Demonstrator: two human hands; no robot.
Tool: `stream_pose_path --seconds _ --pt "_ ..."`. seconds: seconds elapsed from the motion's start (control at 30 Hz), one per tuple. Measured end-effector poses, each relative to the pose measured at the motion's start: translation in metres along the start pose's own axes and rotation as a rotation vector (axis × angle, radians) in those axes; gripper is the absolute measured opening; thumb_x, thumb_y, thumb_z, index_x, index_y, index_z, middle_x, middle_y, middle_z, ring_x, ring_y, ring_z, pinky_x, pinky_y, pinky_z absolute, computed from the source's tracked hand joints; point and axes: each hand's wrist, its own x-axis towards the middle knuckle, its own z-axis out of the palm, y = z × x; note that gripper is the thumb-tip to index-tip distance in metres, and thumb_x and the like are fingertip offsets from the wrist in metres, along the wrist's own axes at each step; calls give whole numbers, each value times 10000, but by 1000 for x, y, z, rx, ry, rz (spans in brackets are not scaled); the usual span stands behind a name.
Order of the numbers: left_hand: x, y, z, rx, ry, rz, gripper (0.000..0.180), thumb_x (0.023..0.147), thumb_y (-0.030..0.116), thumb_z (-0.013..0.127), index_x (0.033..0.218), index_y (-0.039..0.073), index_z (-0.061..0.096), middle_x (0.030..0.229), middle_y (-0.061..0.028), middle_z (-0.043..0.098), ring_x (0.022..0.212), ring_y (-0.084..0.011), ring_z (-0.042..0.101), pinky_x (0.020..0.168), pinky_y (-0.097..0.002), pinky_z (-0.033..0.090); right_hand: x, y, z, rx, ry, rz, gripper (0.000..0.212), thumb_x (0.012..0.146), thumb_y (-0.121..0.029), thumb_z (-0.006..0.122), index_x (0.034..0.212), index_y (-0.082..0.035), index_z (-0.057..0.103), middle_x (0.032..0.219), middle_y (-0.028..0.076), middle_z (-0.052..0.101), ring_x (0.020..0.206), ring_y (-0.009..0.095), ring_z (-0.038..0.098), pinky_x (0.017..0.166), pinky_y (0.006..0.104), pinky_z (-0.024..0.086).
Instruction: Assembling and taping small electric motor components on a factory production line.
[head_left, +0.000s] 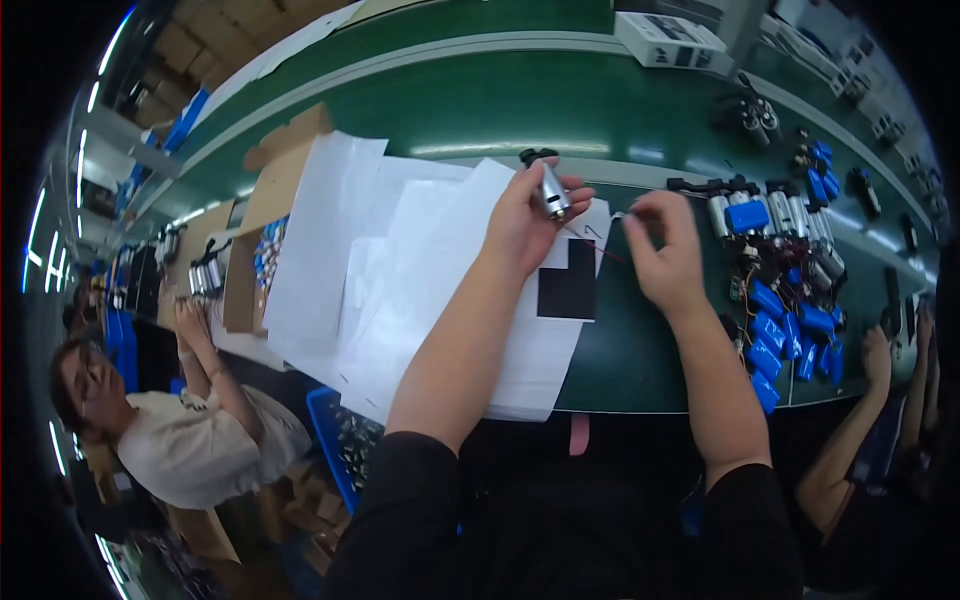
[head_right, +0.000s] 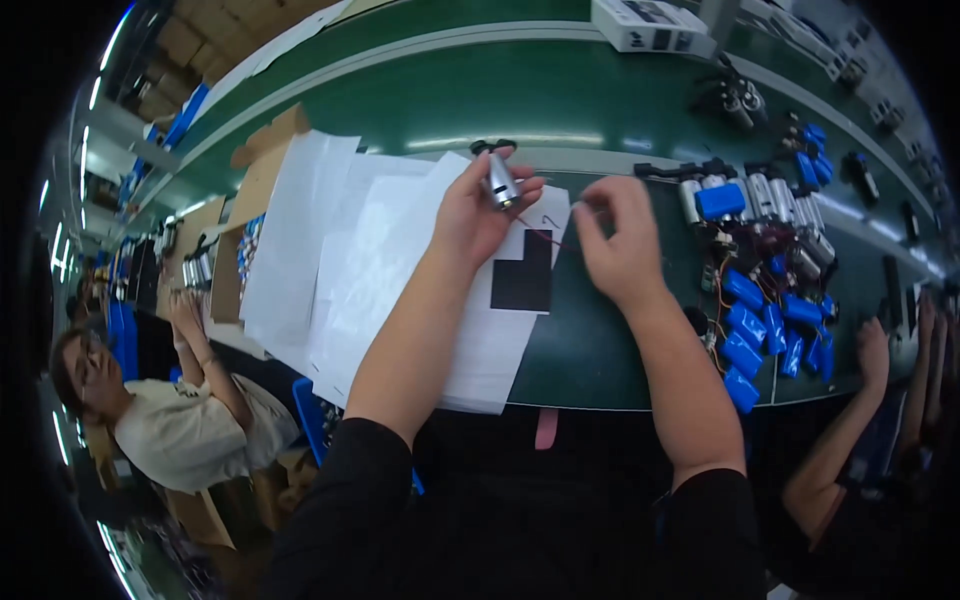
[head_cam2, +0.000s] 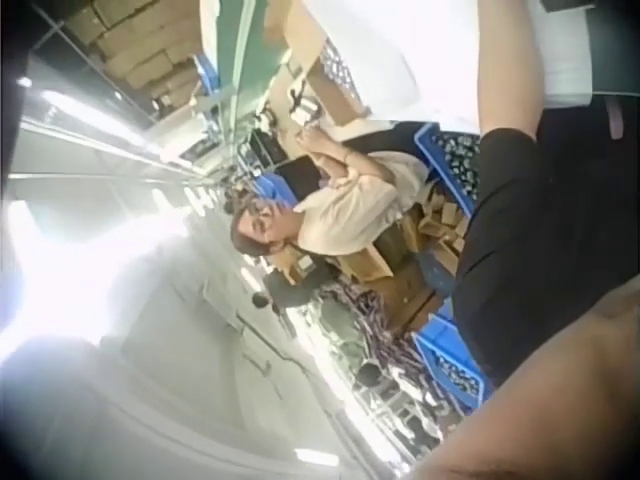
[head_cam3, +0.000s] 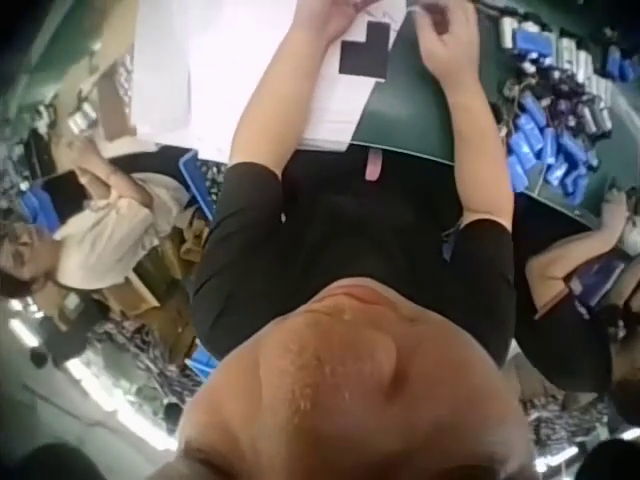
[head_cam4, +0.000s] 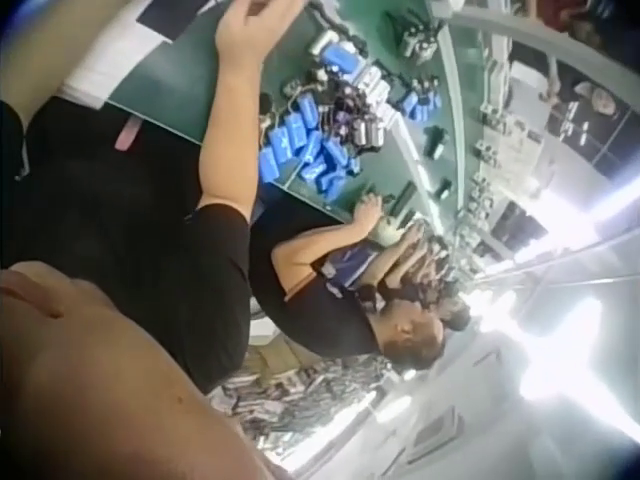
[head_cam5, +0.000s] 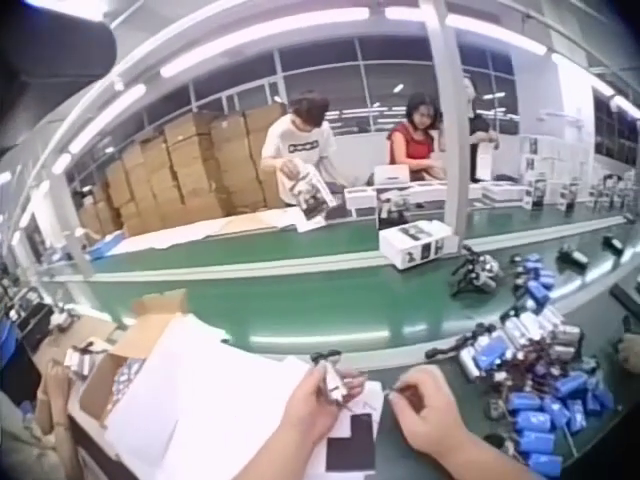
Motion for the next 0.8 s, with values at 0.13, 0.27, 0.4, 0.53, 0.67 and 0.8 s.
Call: stream_pose_path --seconds 0.13,0.27,0.4,0.53,0.67,0.8 --pt "-1 -5 -9 56 -39 -27 301 1006 331 516 1150 66 497 981 -163 621 872 -301 657 803 -405 554 -6 -6 -8 43 -30 -3 166 886 -12 638 1039 -18 574 1035 74 580 904 155 609 782 266 500" --pt "2 -3 -13 108 -107 -26 320 1001 327 537 1166 59 478 1003 -161 603 887 -314 654 820 -436 559 -6 -1 -12 139 -86 225 155 879 -20 646 1019 -9 582 1053 92 576 885 158 616 759 268 504" --pt "-2 0 -5 115 23 115 308 996 319 555 1128 52 475 955 -137 595 885 -304 654 811 -443 565 -8 -6 -8 75 -216 275 200 871 -22 651 1056 -12 576 1055 103 576 865 161 615 728 272 502" --pt "-2 -4 1 125 164 165 308 983 313 590 1094 49 478 924 -115 587 830 -288 661 739 -409 584 -12 -8 -3 -36 -211 131 253 870 -11 640 1110 -22 561 1017 94 583 857 161 610 687 265 492" --pt "0 3 -11 259 222 187 329 973 311 610 1078 30 476 923 -116 590 779 -270 667 683 -379 600 -13 -15 -2 5 -160 82 331 865 0 633 1176 -30 527 1047 96 591 746 148 596 629 256 470" --pt "1 -2 -9 252 194 164 350 963 306 630 1060 8 476 908 -113 589 757 -258 670 660 -379 605 -14 -16 -5 32 -217 217 370 863 3 633 1208 -37 508 1119 104 590 617 134 551 579 253 443"
